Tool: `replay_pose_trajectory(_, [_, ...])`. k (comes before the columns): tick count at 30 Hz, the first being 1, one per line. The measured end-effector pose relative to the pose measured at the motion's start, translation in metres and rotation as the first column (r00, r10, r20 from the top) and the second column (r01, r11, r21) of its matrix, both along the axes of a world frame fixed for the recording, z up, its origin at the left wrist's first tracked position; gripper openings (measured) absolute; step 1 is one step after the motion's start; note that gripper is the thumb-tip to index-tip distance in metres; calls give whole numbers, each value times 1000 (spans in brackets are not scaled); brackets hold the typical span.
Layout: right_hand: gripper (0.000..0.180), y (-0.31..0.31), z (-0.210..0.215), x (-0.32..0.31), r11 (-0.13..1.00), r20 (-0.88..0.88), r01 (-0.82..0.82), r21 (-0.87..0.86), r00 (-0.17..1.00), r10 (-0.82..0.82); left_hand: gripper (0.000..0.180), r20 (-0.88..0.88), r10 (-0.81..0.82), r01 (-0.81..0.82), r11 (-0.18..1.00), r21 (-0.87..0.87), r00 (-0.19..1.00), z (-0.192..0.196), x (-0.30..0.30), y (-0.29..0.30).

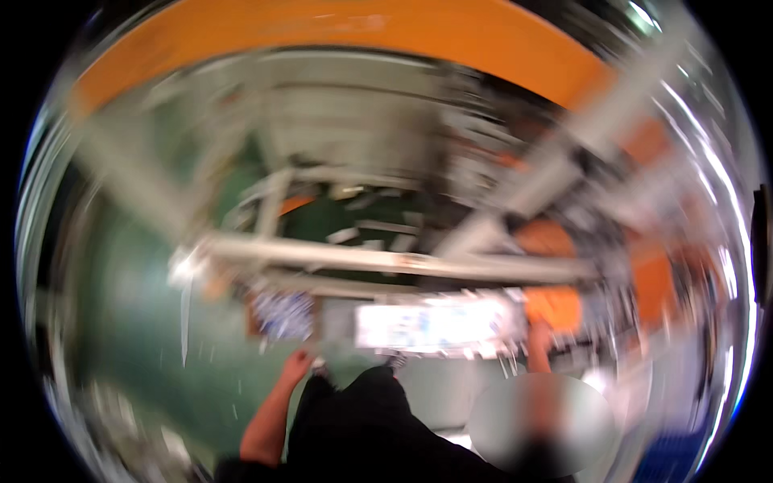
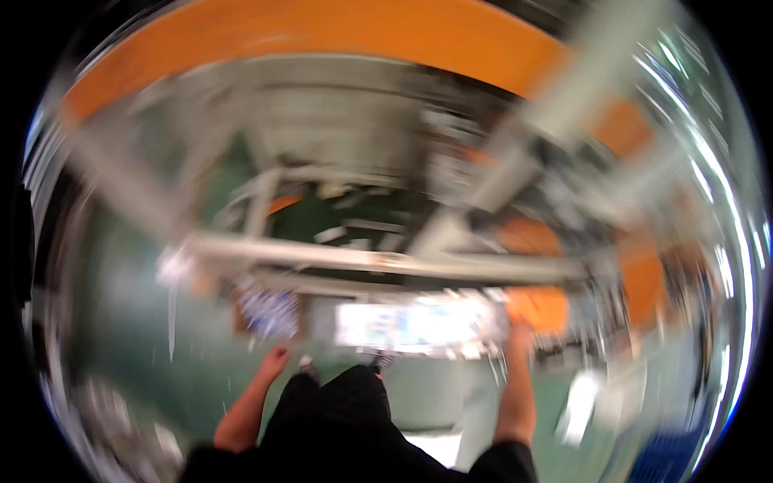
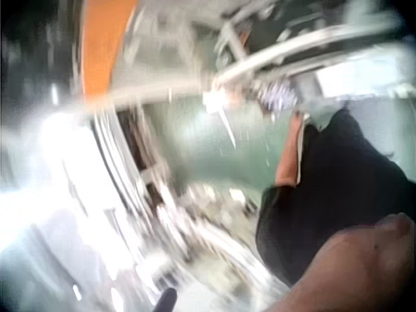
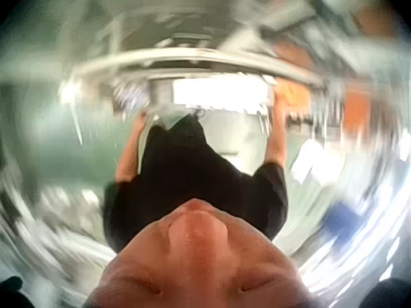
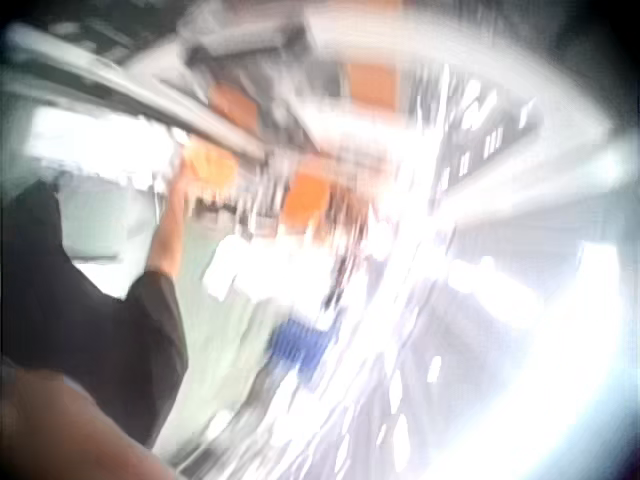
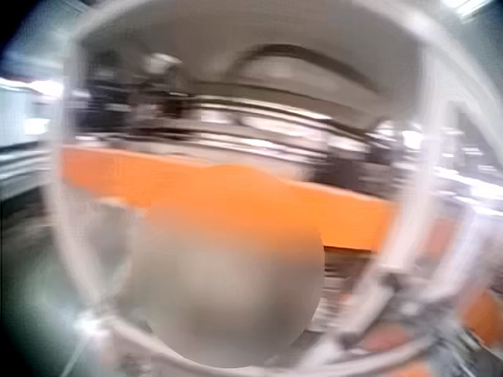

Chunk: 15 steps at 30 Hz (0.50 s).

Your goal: The person operates a packaging machine in a factory, loading white cylindrical items into the machine and adjusting the control panel. They then place packaged items onto a conveyor belt and handle plastic bags, moving around the workspace to manage materials.

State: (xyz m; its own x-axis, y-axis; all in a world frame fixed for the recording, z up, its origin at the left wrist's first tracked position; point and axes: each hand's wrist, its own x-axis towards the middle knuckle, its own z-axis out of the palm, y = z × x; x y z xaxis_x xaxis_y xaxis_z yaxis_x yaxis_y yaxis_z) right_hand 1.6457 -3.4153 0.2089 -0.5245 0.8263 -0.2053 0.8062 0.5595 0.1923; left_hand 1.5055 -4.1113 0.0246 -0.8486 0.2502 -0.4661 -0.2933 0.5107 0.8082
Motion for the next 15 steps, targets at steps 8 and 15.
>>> replay_pose_trajectory(8, [31,-216,17,-27,935,-510,-300,-191,844,167,12,374,179,-226,971,84,910,-2,-12,-109])
replay_pose_trajectory(15, [30,-355,-109,143,685,-168,-70,-725,983,-77,22,-611,88,97,960,263,787,360,-115,56])
